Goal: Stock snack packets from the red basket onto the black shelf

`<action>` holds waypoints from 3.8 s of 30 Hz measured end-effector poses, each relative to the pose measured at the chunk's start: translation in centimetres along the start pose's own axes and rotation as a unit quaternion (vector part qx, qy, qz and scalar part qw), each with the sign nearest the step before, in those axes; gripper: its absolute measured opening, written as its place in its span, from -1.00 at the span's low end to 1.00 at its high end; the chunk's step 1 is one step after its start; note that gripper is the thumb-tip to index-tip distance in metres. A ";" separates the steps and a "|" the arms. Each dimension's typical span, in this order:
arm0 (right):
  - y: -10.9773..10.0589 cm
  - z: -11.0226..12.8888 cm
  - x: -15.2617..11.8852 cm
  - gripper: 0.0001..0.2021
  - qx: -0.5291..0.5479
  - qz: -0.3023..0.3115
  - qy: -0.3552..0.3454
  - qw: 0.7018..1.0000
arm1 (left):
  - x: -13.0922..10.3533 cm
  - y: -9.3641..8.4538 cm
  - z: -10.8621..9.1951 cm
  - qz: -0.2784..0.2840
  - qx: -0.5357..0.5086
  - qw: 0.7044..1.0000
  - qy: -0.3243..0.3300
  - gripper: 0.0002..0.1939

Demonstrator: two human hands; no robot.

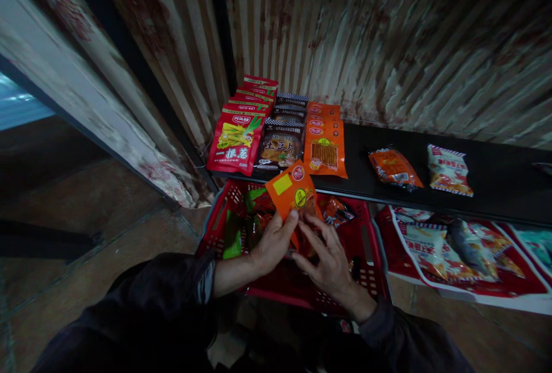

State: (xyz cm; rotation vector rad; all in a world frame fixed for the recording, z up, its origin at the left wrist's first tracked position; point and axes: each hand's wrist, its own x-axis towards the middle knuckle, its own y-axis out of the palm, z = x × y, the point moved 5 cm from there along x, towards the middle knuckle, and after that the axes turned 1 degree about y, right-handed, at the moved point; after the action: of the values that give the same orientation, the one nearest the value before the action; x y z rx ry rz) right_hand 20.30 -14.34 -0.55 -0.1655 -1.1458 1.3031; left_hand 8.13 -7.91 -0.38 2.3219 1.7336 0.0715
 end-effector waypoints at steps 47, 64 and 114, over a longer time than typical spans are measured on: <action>-1.3 -8.9 -0.1 -0.68 0.480 -0.236 0.523 0.664 | 1.7 -0.6 3.3 0.217 -0.146 0.939 -0.223 -0.60; -1.1 -7.8 0.2 -0.63 0.526 -0.115 0.476 0.695 | 4.2 -1.8 0.6 0.125 -0.102 0.979 -0.121 -0.63; -3.7 -5.8 0.7 -0.72 0.065 -0.190 0.254 0.946 | 2.2 0.1 -0.5 0.222 -0.043 0.973 -0.039 -0.41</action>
State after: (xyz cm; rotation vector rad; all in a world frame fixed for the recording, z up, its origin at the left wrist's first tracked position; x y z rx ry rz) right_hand 26.81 -12.22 -0.48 -0.1622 -0.6090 0.9127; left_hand 8.82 -5.76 -0.05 2.5626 1.1240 0.1283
